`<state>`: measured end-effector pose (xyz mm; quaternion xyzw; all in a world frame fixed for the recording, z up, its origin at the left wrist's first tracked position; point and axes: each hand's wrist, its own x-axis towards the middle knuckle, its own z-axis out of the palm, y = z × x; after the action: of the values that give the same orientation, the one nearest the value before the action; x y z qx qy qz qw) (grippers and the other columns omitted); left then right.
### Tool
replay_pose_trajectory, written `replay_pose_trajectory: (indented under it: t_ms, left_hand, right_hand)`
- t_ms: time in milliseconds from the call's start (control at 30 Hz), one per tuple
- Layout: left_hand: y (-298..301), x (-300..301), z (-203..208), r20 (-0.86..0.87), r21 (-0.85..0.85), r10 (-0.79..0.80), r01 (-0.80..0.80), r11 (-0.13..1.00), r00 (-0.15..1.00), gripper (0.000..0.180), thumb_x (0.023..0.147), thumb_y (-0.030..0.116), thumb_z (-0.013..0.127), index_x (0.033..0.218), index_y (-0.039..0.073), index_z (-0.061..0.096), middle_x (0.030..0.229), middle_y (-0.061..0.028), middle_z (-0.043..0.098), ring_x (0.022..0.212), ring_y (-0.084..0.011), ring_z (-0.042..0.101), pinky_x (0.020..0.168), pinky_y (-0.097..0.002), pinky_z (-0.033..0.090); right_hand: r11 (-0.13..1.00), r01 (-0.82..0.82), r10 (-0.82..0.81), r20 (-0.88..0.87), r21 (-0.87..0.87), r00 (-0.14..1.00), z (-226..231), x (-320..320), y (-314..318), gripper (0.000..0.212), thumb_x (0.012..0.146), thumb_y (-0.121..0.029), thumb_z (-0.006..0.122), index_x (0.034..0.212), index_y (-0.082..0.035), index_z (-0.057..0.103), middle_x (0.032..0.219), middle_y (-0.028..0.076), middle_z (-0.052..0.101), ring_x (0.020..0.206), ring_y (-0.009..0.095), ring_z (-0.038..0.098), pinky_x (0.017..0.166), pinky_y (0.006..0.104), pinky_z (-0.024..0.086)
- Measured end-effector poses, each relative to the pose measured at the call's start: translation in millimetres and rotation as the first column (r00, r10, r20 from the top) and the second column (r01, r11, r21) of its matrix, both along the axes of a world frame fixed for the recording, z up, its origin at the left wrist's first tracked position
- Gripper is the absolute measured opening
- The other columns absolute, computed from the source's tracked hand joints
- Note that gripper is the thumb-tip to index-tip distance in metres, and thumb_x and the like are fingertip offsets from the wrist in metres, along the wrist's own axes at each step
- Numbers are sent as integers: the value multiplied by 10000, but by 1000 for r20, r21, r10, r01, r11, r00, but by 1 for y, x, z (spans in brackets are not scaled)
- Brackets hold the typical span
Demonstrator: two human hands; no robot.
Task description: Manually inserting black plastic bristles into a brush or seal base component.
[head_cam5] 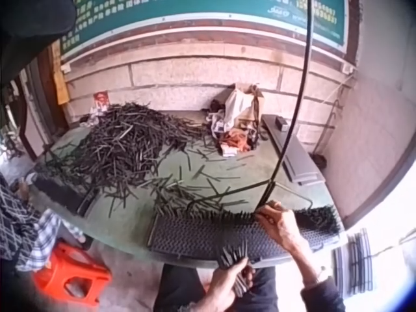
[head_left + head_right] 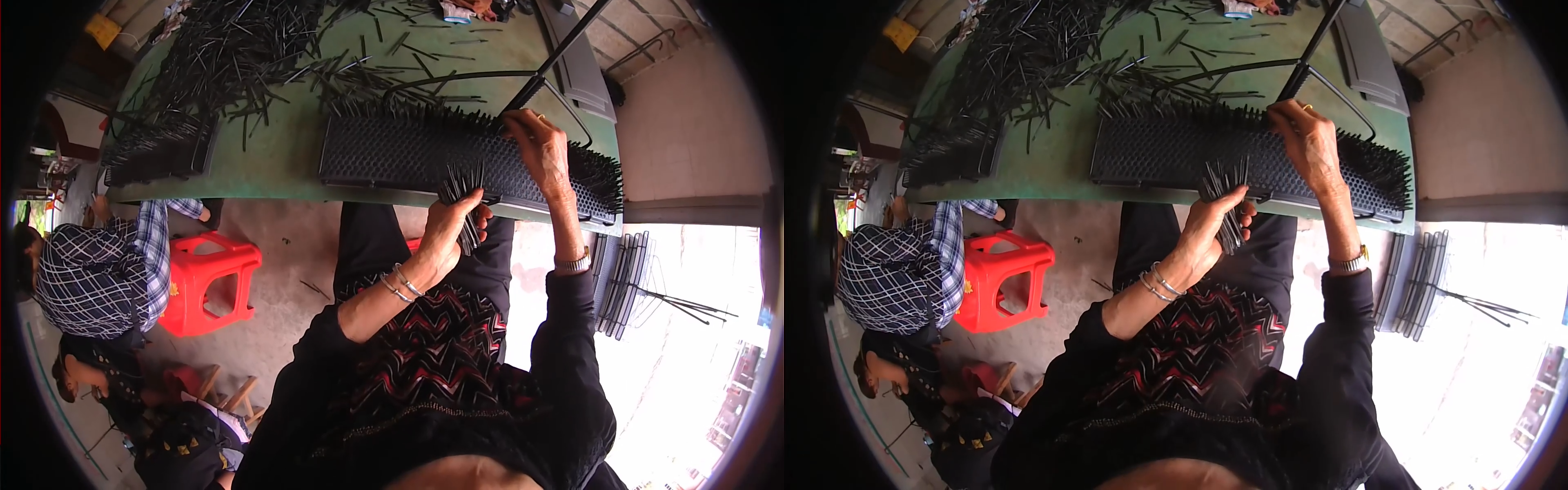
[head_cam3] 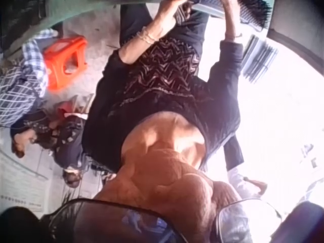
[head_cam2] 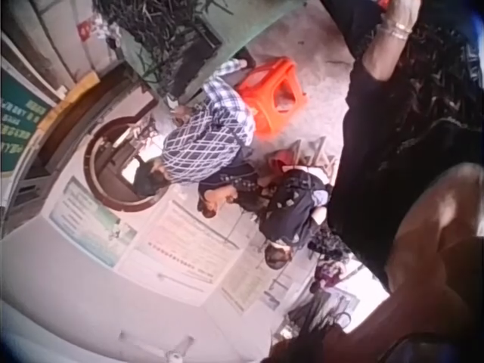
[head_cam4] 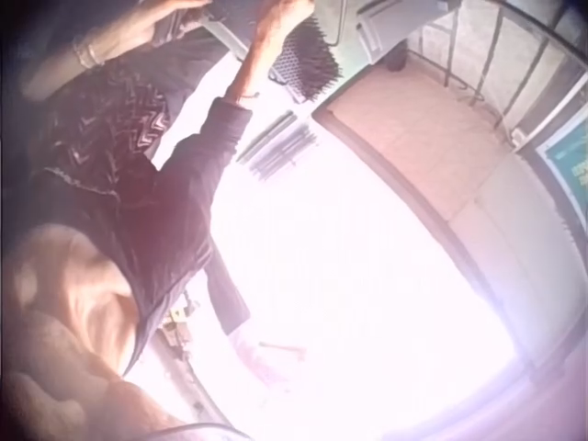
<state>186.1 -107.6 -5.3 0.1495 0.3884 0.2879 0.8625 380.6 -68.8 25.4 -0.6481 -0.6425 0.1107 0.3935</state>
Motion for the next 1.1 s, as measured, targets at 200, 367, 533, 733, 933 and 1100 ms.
replay_pose_trajectory:
  t_ms: [200, 367, 533, 733, 933, 1100]
  left_hand:
    - [3, 0, 2, -20, -28, 8, -9, 1000, 1000, 174, 867, 218, 682, 871, 56, 620, 708, -68, 645, 568, -132, 581, 475, -273, 479]
    - [6, -1, 1, -9, -17, 10, -10, 1000, 1000, 174, 863, 216, 684, 887, 52, 630, 719, -70, 649, 577, -139, 590, 476, -276, 479]
    - [7, -4, 2, 11, -15, -4, 5, 1000, 1000, 194, 864, 221, 676, 922, 38, 644, 723, -64, 650, 589, -146, 603, 479, -277, 478]
    - [25, -7, 0, -53, -9, -25, 25, 1000, 998, 218, 854, 239, 678, 953, 47, 649, 745, -60, 662, 622, -154, 640, 493, -277, 478]
    - [43, -9, -3, -60, -45, -77, 75, 996, 995, 229, 849, 254, 679, 962, 57, 649, 780, -54, 674, 637, -155, 654, 515, -270, 484]
    - [46, -9, -7, -86, -27, -106, 104, 994, 991, 221, 858, 269, 674, 978, 85, 649, 843, -42, 685, 698, -152, 660, 548, -292, 506]
  right_hand:
    - [992, 37, -81, 392, 118, 916, -13, -6, 2, 163, 869, -173, 653, 1025, -155, 695, 930, 54, 570, 771, 218, 611, 627, 327, 499]
    - [982, 109, -166, 432, 155, 887, -16, -12, 1, 225, 872, -196, 651, 1093, -179, 683, 916, 63, 555, 782, 234, 598, 634, 350, 496]
    - [966, 84, -207, 543, 243, 813, -21, -19, -1, 256, 891, -201, 631, 1141, -164, 671, 910, 79, 554, 777, 226, 584, 662, 332, 483]
    - [856, -239, -13, -483, -458, 876, 0, -33, -13, 321, 924, -277, 618, 1013, 31, 636, 755, 70, 610, 686, 129, 566, 633, 261, 455]
    - [813, -321, -67, -626, -486, 777, -3, -31, 3, 183, 883, -140, 591, 928, 35, 618, 742, 57, 615, 642, 117, 583, 618, 255, 474]
    - [794, -340, -111, -669, -505, 735, 9, -30, 5, 171, 893, -100, 567, 958, 53, 607, 784, 104, 647, 712, 150, 657, 655, 252, 513]
